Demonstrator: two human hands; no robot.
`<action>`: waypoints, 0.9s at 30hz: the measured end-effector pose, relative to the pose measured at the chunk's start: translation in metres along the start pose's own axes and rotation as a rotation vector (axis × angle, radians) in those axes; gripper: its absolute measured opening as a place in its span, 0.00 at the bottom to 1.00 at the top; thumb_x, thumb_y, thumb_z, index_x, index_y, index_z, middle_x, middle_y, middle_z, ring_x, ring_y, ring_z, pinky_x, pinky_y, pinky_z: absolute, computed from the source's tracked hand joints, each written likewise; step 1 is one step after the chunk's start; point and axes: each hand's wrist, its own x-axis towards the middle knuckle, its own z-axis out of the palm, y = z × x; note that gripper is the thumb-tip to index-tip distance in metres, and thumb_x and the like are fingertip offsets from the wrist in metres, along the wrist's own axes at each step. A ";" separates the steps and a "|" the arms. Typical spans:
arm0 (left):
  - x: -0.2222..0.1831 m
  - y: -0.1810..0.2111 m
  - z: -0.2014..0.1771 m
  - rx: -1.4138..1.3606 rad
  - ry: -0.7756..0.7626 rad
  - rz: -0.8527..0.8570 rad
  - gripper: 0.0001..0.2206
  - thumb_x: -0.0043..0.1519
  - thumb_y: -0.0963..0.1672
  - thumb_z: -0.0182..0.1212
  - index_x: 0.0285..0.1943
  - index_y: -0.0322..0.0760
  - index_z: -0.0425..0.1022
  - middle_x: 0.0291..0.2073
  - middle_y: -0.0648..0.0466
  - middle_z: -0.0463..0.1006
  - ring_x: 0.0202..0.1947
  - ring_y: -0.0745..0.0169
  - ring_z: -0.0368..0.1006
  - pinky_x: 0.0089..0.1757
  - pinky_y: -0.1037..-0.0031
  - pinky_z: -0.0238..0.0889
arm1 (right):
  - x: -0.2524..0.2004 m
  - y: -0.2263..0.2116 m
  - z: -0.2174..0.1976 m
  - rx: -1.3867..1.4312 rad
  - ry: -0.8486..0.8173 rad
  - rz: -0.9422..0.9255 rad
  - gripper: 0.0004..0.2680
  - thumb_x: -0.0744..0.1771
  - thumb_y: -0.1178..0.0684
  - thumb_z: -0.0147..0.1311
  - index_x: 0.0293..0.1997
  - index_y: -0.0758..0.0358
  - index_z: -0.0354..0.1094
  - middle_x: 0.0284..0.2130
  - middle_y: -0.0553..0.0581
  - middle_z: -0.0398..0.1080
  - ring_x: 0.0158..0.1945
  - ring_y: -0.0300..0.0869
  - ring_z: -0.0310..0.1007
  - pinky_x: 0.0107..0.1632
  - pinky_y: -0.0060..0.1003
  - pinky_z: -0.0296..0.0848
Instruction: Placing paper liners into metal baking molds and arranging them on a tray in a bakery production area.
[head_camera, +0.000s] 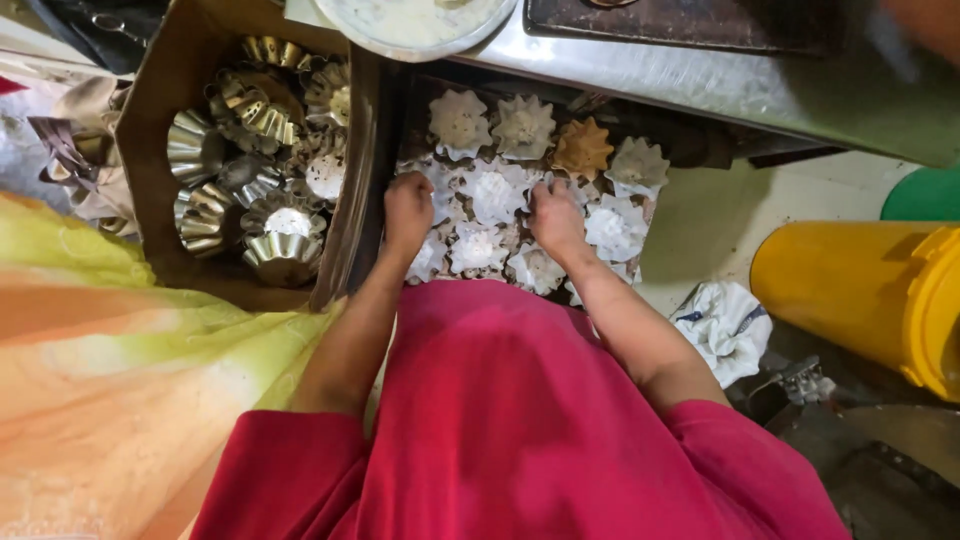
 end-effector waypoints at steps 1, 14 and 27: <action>0.001 -0.021 0.012 -0.001 0.004 -0.001 0.05 0.59 0.37 0.54 0.34 0.35 0.76 0.29 0.45 0.76 0.39 0.39 0.75 0.46 0.57 0.67 | -0.001 -0.001 -0.001 -0.003 0.000 -0.004 0.18 0.61 0.52 0.66 0.54 0.60 0.65 0.51 0.66 0.62 0.50 0.65 0.72 0.51 0.59 0.76; 0.008 0.039 0.002 0.468 -0.549 0.029 0.22 0.59 0.44 0.66 0.61 0.29 0.68 0.55 0.39 0.63 0.60 0.33 0.60 0.50 0.47 0.68 | -0.069 -0.022 -0.076 0.576 0.350 0.062 0.12 0.65 0.59 0.58 0.55 0.64 0.71 0.48 0.72 0.68 0.51 0.68 0.73 0.52 0.54 0.76; 0.007 0.080 0.083 0.387 -0.606 0.257 0.13 0.62 0.39 0.57 0.55 0.31 0.72 0.50 0.39 0.71 0.53 0.35 0.70 0.48 0.51 0.73 | -0.052 0.126 0.009 0.057 0.072 0.274 0.12 0.64 0.46 0.61 0.53 0.41 0.74 0.48 0.51 0.71 0.51 0.51 0.77 0.55 0.45 0.78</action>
